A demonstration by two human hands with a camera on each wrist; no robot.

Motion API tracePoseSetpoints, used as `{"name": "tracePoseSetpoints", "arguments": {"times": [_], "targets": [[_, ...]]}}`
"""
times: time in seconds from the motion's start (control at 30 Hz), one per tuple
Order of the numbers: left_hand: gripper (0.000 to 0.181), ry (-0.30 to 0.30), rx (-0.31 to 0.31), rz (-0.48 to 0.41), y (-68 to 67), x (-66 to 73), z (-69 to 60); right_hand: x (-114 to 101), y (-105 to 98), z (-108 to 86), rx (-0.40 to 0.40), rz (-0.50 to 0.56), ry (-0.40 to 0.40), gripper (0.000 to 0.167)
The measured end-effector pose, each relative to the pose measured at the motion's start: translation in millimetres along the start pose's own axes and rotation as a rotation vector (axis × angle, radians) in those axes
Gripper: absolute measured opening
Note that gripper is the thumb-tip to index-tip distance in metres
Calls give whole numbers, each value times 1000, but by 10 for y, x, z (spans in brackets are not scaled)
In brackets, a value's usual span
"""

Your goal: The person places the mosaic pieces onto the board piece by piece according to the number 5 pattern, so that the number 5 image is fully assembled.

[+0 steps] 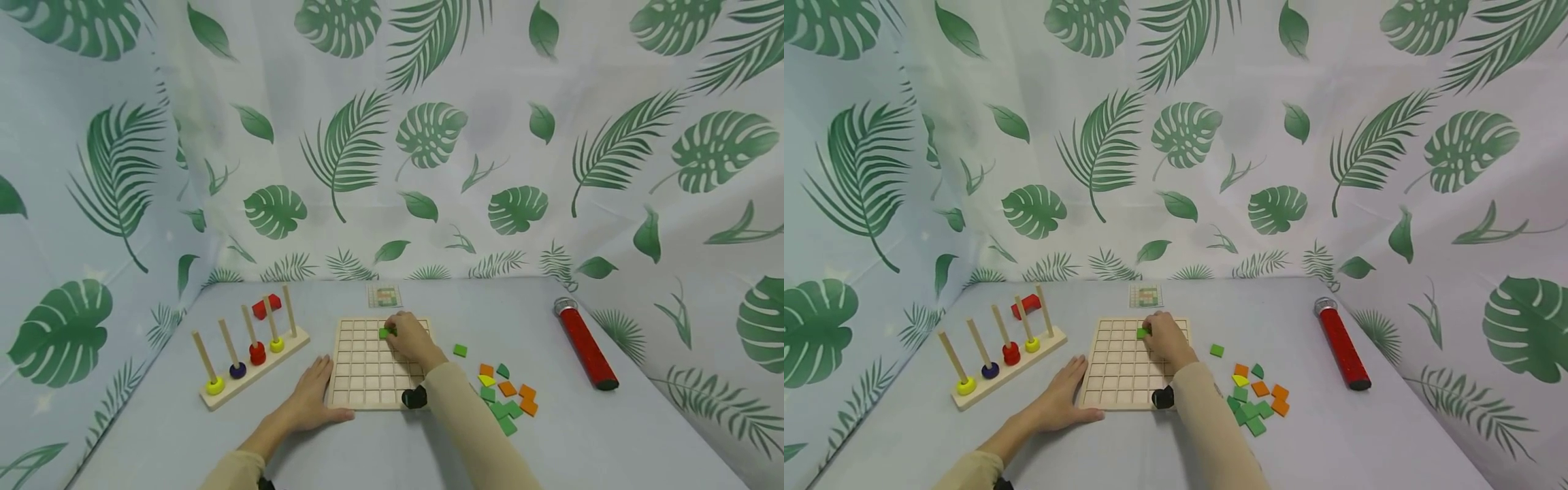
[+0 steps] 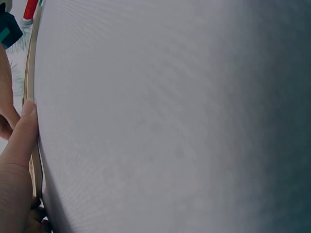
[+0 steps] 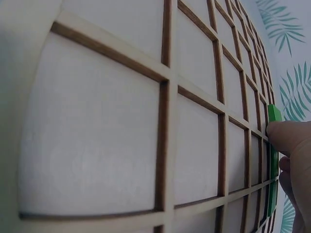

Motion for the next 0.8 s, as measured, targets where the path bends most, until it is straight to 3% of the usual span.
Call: {"name": "tracePoseSetpoints", "arguments": {"times": [0.27,0.63,0.8], "targets": [[112,8,0,10,-5,5,-4,-35,-9,0,8,-31,-25,15],[111,8,-6,4,-13,15,-13,-22,-2,-2,-23,-60,21,23],[111,6,-11,2,4,0,-2,-32,8,-7,-19,-58,-11,26]]}}
Point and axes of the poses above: each hand's wrist, its own z-axis towards the middle knuckle, its own y-axis out of the palm, x = y × z, the point moved 5 cm from there along z, towards the middle knuckle, and after that the axes turned 14 degrees about z, right-handed, at the moved point
